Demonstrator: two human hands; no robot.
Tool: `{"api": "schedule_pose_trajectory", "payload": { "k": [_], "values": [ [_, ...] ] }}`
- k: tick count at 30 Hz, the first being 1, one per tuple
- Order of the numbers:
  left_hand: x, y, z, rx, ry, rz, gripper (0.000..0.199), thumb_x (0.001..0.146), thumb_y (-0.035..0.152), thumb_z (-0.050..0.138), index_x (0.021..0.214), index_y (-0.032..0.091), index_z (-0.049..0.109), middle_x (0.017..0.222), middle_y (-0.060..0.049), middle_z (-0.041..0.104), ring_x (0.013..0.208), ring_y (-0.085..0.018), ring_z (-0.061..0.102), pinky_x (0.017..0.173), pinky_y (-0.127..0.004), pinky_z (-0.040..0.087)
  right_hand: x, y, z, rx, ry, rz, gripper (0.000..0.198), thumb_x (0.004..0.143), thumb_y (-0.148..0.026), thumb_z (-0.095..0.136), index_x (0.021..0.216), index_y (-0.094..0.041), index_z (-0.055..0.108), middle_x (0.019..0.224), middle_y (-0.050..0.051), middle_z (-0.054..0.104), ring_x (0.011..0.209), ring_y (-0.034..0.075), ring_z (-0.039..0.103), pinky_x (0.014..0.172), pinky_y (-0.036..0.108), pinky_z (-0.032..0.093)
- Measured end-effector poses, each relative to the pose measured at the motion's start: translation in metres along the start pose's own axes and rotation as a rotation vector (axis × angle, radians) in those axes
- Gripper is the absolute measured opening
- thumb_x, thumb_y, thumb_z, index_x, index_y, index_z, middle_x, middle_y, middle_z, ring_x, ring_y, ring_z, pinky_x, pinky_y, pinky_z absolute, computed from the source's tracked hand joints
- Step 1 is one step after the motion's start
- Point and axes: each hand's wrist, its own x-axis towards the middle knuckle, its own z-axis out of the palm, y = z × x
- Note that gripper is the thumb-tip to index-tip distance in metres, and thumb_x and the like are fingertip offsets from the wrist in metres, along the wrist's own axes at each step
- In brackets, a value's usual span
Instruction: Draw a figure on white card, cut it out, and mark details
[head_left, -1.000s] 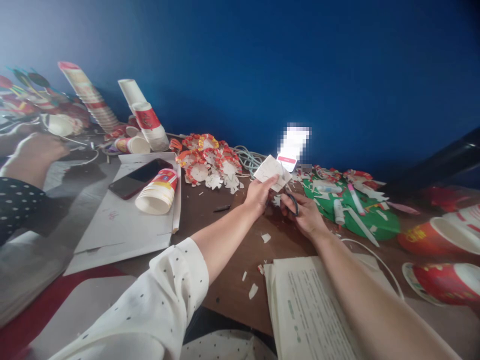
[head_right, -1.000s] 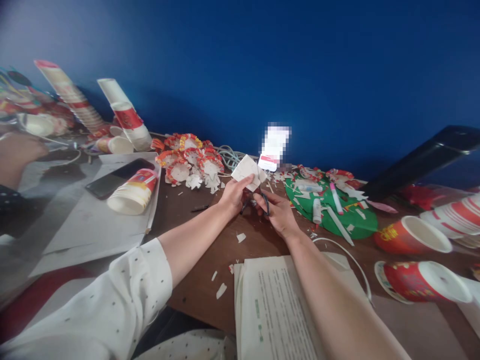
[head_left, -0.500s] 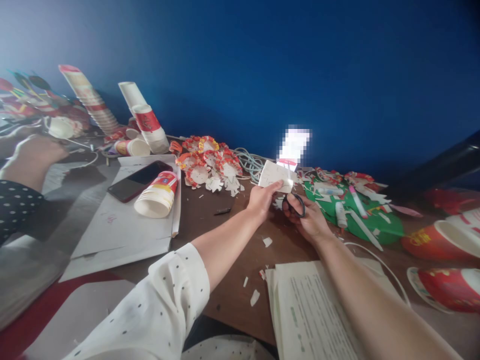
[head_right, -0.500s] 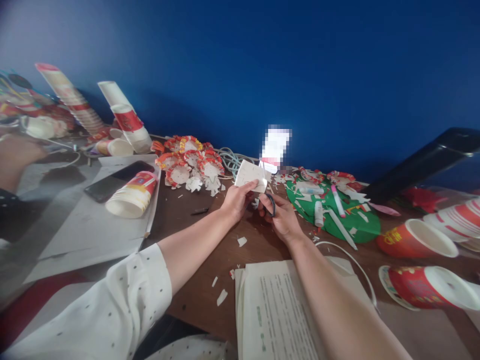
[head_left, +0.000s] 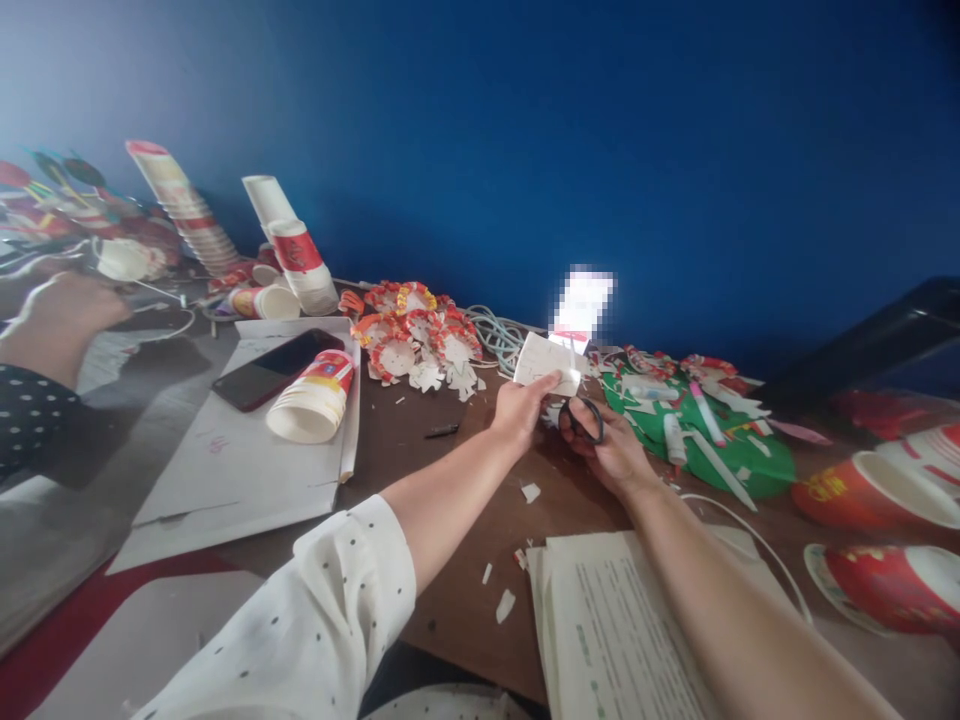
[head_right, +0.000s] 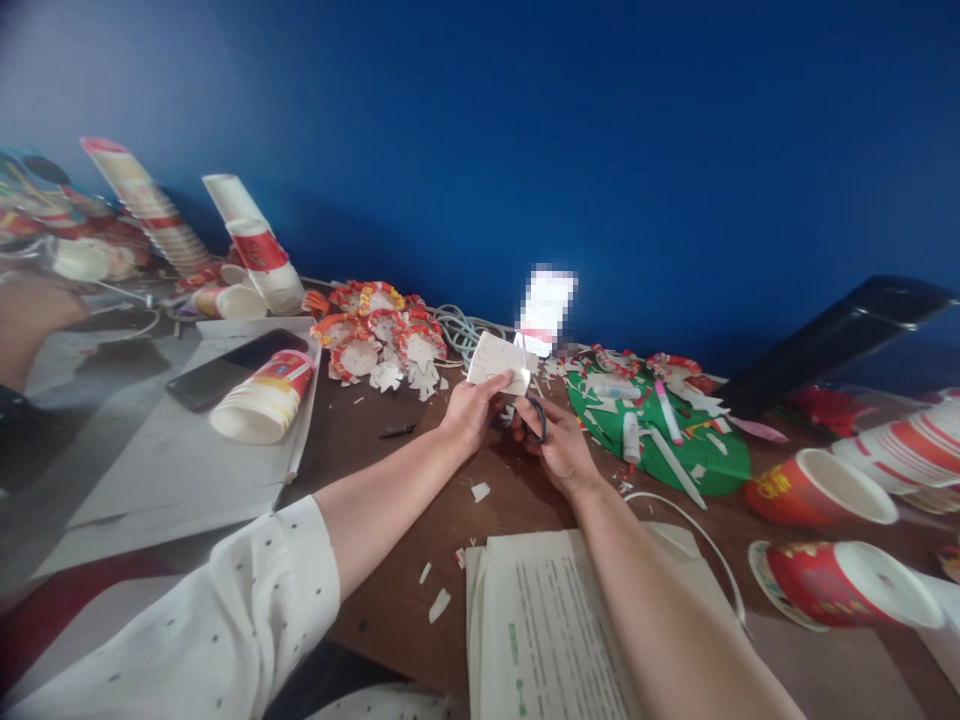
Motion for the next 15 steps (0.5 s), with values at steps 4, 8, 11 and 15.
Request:
{"api": "schedule_pose_trajectory", "payload": {
  "k": [4, 8, 11, 15],
  "values": [
    [0.0019, -0.0016, -0.0006, 0.003, 0.001, 0.004, 0.026, 0.059, 0.024, 0.089, 0.071, 0.012, 0.069, 0.06, -0.001, 0.063, 0.049, -0.008, 0.049, 0.052, -0.025, 0.039, -0.0003, 0.0005, 0.0002, -0.002, 0.015, -0.004, 0.045, 0.07, -0.063, 0.084, 0.068, -0.02, 0.068, 0.067, 0.001, 0.06, 0.056, 0.01, 0.048, 0.042, 0.022, 0.025],
    [0.0022, -0.0015, -0.0005, 0.026, 0.004, -0.026, 0.028, 0.059, 0.027, 0.089, 0.071, 0.011, 0.068, 0.059, -0.001, 0.061, 0.048, -0.009, 0.047, 0.05, -0.026, 0.034, -0.0005, -0.0004, -0.0004, -0.016, 0.022, 0.0, 0.046, 0.069, -0.063, 0.084, 0.069, -0.02, 0.069, 0.068, 0.002, 0.061, 0.057, 0.011, 0.049, 0.043, 0.022, 0.026],
    [0.0025, -0.0016, -0.001, 0.033, -0.007, -0.029, 0.03, 0.059, 0.028, 0.089, 0.073, 0.011, 0.069, 0.061, -0.002, 0.063, 0.05, -0.01, 0.05, 0.052, -0.026, 0.037, -0.0003, -0.0012, -0.0015, -0.04, 0.022, 0.0, 0.045, 0.069, -0.062, 0.084, 0.071, -0.02, 0.069, 0.069, 0.002, 0.062, 0.058, 0.011, 0.05, 0.043, 0.022, 0.027],
    [0.0048, -0.0035, -0.0032, 0.062, 0.001, 0.003, 0.031, 0.058, 0.029, 0.09, 0.073, 0.011, 0.07, 0.062, -0.003, 0.063, 0.052, -0.01, 0.052, 0.053, -0.025, 0.037, 0.0005, -0.0009, -0.0024, -0.078, 0.039, -0.019, 0.045, 0.069, -0.062, 0.084, 0.069, -0.02, 0.068, 0.067, 0.001, 0.061, 0.057, 0.011, 0.049, 0.044, 0.023, 0.027]
  ]
}}
